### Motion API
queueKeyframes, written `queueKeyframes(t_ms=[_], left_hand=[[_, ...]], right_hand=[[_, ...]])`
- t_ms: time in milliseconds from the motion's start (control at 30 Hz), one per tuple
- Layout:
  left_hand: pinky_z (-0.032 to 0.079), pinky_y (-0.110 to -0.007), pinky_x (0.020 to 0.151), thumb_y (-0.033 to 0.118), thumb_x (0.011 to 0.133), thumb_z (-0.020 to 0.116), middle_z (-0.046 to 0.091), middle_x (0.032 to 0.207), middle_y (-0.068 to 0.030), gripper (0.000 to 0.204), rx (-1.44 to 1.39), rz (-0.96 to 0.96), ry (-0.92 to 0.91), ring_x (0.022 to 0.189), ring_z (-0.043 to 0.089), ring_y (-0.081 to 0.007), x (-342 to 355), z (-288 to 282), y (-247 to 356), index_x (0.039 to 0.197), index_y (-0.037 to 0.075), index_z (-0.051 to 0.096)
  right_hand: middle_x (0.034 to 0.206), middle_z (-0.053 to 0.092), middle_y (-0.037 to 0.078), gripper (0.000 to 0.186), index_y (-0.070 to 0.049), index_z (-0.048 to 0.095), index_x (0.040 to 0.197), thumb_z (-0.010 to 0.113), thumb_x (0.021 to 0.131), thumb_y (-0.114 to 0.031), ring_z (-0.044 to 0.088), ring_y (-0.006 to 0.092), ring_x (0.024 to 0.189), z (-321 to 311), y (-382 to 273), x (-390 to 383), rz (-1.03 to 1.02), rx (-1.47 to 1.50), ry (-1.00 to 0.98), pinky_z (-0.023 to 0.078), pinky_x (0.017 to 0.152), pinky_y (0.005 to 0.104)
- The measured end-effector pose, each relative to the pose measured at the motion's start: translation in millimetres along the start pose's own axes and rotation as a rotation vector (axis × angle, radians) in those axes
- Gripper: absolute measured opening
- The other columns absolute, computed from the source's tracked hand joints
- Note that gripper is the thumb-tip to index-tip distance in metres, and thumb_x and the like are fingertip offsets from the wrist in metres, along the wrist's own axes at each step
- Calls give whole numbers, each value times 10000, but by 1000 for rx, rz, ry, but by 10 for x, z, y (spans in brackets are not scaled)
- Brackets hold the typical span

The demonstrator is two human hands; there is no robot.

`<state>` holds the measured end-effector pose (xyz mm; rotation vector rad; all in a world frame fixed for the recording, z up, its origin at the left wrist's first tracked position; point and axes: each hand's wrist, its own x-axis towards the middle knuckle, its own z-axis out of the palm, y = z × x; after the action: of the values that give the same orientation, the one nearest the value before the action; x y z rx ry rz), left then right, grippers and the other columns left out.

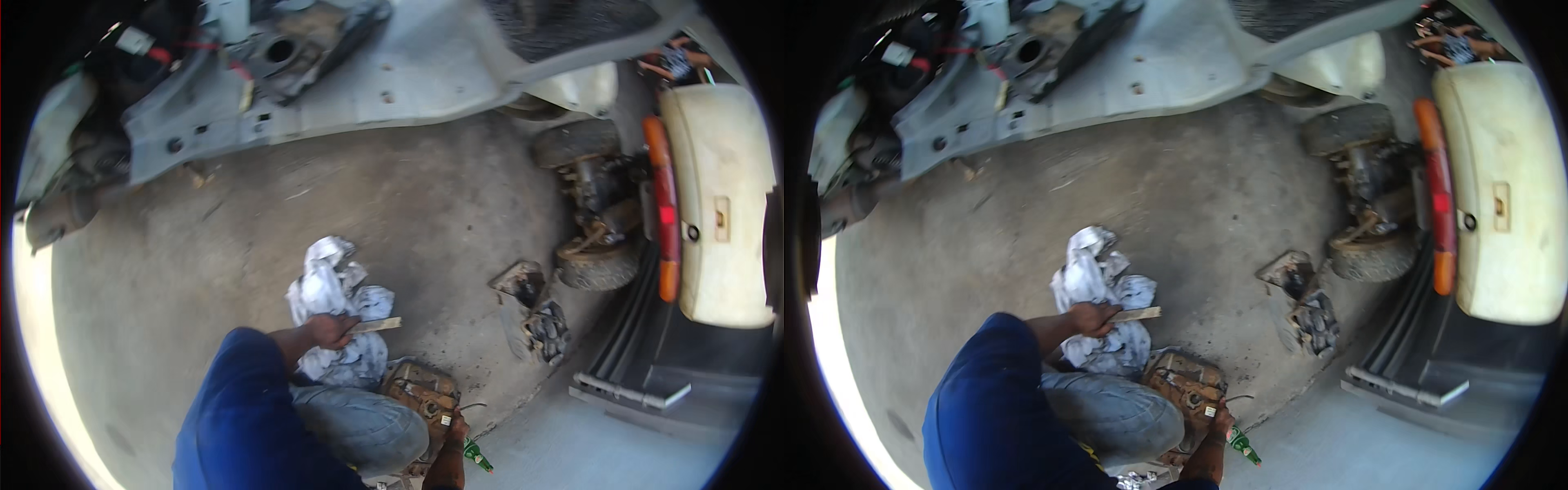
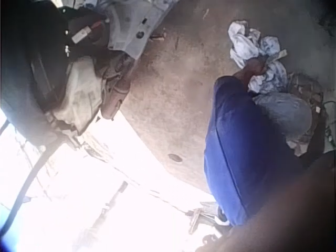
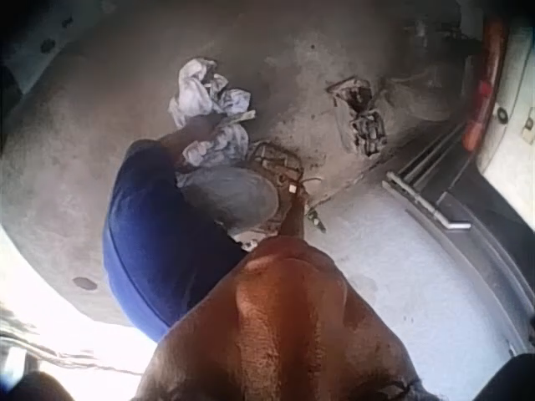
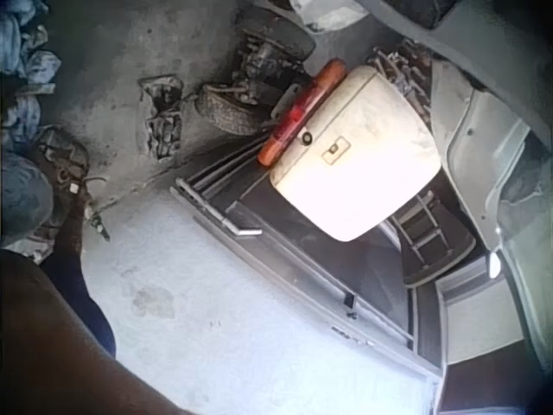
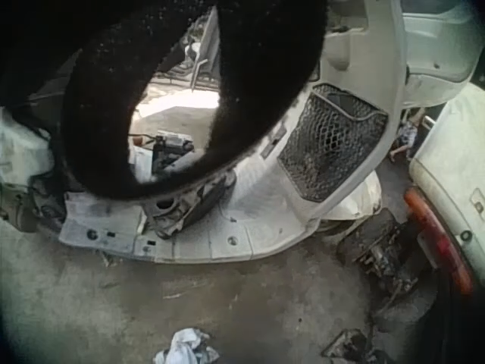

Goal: Cleaning the exterior of a motorcycle gas tank using a wire brush.

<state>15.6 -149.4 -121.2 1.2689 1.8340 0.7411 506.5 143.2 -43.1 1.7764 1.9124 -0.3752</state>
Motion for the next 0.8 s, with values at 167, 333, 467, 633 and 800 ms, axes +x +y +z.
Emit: queueKeyframes(t_ms=[167, 333, 467, 633, 800], left_hand=[[523, -532, 777, 339, 893, 516, 613, 1066, -207, 585, -37, 143, 24, 884, 655, -404, 334, 114, -14, 1405, 82, 398], [529, -512, 786, 318, 878, 562, 632, 1030, -191, 559, -51, 37, 82, 916, 662, -383, 146, 104, -4, 1373, 84, 447], [539, -500, 773, 324, 868, 594, 649, 1008, -177, 556, -46, 81, 142, 911, 669, -374, 204, 82, 44, 1358, 91, 473], [541, -499, 771, 373, 871, 600, 652, 1038, -180, 560, -49, 63, 141, 907, 667, -381, 143, 121, -13, 1351, 112, 477], [544, -495, 774, 369, 879, 577, 649, 1057, -184, 569, -22, 60, 142, 914, 666, -374, 171, 176, -31, 1370, 104, 465]], right_hand=[[947, 714, 199, 468, -47, 642, 1166, 422, 1011, -431, 697, 350, 881, 478, 549, 124, -184, 132, 71, 533, 755, 478], [967, 707, 213, 468, -41, 633, 1184, 461, 990, -431, 695, 358, 893, 157, 491, 142, -275, -36, -91, 535, 761, 482], [984, 702, 224, 474, -36, 625, 1199, 493, 974, -432, 693, 364, 902, -62, 439, 155, -286, -126, -96, 537, 765, 485], [1004, 695, 238, 489, -30, 616, 1217, 532, 953, -433, 691, 372, 914, -50, -56, 302, -312, -195, -57, 539, 771, 489], [1025, 688, 251, 511, -24, 608, 1235, 572, 932, -434, 689, 380, 926, -187, 94, 66, -309, -238, 22, 541, 777, 492]])
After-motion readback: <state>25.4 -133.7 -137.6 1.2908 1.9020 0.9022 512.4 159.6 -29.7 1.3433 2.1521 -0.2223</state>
